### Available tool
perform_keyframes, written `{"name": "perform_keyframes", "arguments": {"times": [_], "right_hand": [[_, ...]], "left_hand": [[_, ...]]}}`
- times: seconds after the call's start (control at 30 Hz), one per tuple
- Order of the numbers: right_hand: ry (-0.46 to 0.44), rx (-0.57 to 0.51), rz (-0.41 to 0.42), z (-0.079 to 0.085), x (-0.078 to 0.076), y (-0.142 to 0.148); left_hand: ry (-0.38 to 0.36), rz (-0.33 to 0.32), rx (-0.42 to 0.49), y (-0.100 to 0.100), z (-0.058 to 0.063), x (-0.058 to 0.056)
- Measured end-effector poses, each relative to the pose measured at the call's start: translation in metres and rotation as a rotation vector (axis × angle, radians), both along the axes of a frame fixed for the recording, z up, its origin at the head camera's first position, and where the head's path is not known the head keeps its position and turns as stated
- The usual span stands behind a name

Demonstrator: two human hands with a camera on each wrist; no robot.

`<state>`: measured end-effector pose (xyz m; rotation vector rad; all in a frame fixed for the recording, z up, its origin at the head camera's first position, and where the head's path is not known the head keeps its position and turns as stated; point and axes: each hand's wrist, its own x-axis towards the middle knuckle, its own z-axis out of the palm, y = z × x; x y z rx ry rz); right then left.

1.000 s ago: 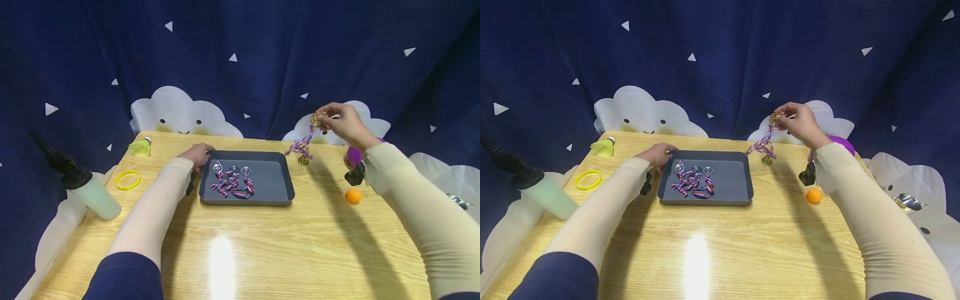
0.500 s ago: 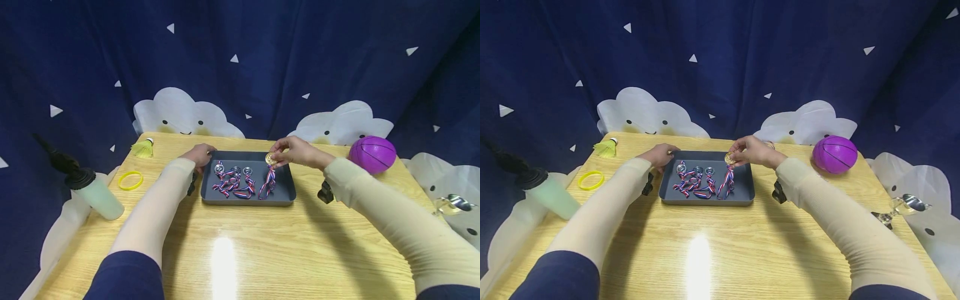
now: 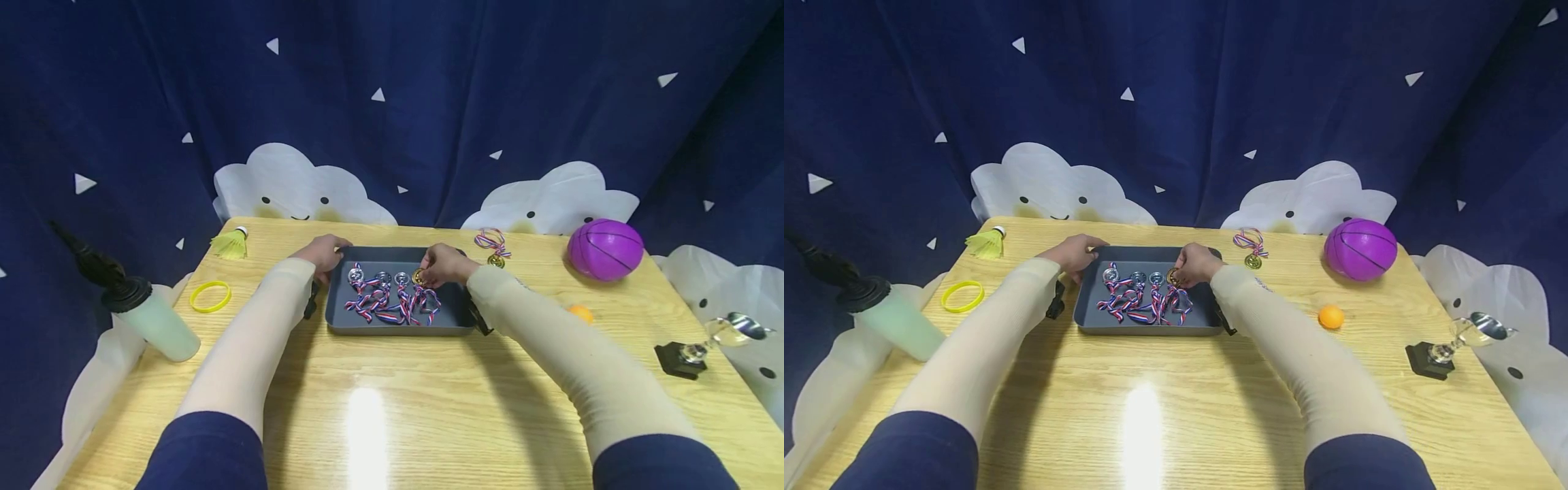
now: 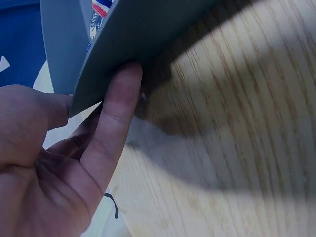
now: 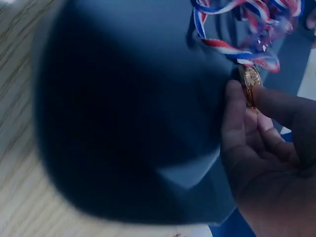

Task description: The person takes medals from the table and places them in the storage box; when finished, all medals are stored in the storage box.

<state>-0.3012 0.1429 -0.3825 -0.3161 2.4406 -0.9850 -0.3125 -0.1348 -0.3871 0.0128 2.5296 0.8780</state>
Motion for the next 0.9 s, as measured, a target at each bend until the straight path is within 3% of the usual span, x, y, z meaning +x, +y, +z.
{"name": "perform_keyframes", "arguments": {"times": [0.17,0.4,0.7,0.9], "right_hand": [[0.105,0.207,0.065,-0.001,-0.002,-0.006],[0.155,0.281,0.087,0.000,-0.001,-0.008],[0.120,0.202,0.055,-0.001,0.000,-0.005],[0.159,0.001,0.038,0.014,-0.010,0.018]], "left_hand": [[0.007,-0.001,0.020,-0.001,0.001,-0.001],[0.006,0.017,0.050,-0.003,-0.001,-0.001],[0.004,0.027,0.096,-0.008,-0.005,0.000],[0.006,0.040,0.094,-0.009,-0.008,0.001]]}}
